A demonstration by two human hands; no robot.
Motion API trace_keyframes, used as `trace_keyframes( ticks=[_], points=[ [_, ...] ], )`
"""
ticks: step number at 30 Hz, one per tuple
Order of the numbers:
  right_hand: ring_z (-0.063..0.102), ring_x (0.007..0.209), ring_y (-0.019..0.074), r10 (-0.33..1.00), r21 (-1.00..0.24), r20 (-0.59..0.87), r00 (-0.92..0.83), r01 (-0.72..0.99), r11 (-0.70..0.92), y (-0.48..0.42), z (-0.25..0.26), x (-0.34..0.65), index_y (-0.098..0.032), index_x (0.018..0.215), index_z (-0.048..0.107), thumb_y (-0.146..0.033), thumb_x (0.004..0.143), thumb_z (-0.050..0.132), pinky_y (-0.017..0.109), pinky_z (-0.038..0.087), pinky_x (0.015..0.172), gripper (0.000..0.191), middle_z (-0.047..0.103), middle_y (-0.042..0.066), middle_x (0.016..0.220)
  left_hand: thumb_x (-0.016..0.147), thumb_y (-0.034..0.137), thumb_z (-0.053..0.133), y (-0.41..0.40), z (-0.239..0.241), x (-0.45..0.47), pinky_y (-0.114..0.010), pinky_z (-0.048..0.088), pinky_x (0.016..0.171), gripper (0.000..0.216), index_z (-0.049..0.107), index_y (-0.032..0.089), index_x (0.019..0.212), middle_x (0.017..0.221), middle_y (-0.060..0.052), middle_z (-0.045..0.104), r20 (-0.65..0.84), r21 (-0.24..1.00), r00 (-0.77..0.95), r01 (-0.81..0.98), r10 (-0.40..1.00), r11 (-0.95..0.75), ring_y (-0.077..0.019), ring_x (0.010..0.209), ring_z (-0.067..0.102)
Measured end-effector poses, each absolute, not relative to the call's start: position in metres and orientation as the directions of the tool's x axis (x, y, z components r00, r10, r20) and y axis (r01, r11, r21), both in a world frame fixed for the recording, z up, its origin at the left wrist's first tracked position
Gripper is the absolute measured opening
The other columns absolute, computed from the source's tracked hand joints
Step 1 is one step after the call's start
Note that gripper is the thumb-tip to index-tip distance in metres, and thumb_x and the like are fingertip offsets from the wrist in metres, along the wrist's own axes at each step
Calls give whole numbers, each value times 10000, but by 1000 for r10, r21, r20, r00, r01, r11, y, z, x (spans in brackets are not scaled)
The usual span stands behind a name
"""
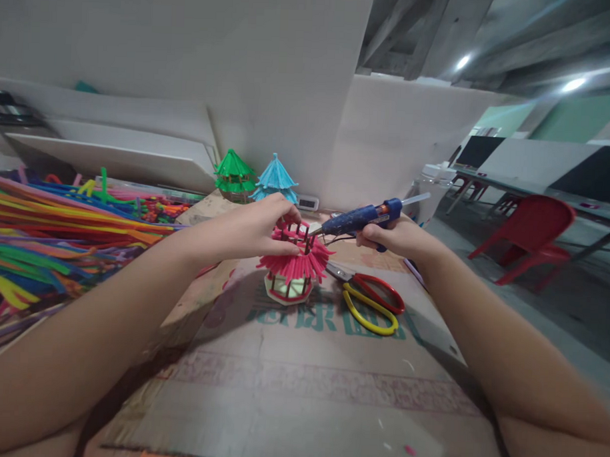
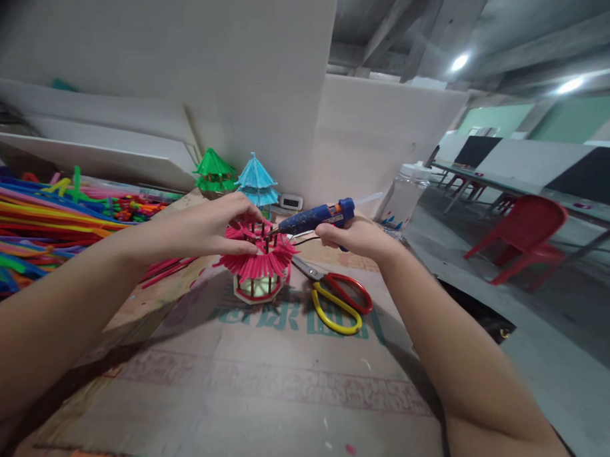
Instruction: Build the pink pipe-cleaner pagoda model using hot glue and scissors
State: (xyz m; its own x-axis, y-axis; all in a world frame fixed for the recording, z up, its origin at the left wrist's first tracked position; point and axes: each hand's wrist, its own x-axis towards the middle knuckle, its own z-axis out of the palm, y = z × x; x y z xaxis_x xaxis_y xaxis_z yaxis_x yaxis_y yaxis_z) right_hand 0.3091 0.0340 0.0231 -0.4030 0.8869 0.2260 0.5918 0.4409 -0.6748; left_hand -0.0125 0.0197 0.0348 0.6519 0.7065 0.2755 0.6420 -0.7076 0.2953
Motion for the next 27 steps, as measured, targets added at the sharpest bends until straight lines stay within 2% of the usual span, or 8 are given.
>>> trace_keyframes(
  ticks=[6,11,23,27],
  points=[
    [515,569,151,889,-680,232,-395,587,439,29,27,305,-183,767,679,-729,737,717,284,363,527,548,567,5,581,867,637,669,17,37,-12,-370,505,899,569,643,193,1222,1238,-118,641,278,283,649,649,708,-706,-283,1089,638],
    [543,590,161,906,-677,218,-362,613,408,28,28,303,-187,807,675,-714,703,712,286,402,532,539,623,29,647,868,634,675,18,37,-13,-365,504,893,572,646,189,1226,1238,-124,648,284,281,652,644,703,-711,-278,1080,640],
    [508,539,139,904,-656,246,-350,626,421,27,31,302,-189,710,658,-709,692,707,278,388,509,522,580,14,574,879,638,676,19,35,-13,-357,505,893,576,649,188,1238,1231,-116,649,288,275,657,641,697,-717,-277,1087,643],
    [512,546,140,923,-667,220,-314,643,378,26,31,302,-190,708,664,-697,669,712,279,405,513,512,585,18,584,882,616,680,18,36,-13,-345,504,882,559,651,190,1243,1231,-111,653,287,262,649,654,704,-710,-266,1062,649]
  ],
)
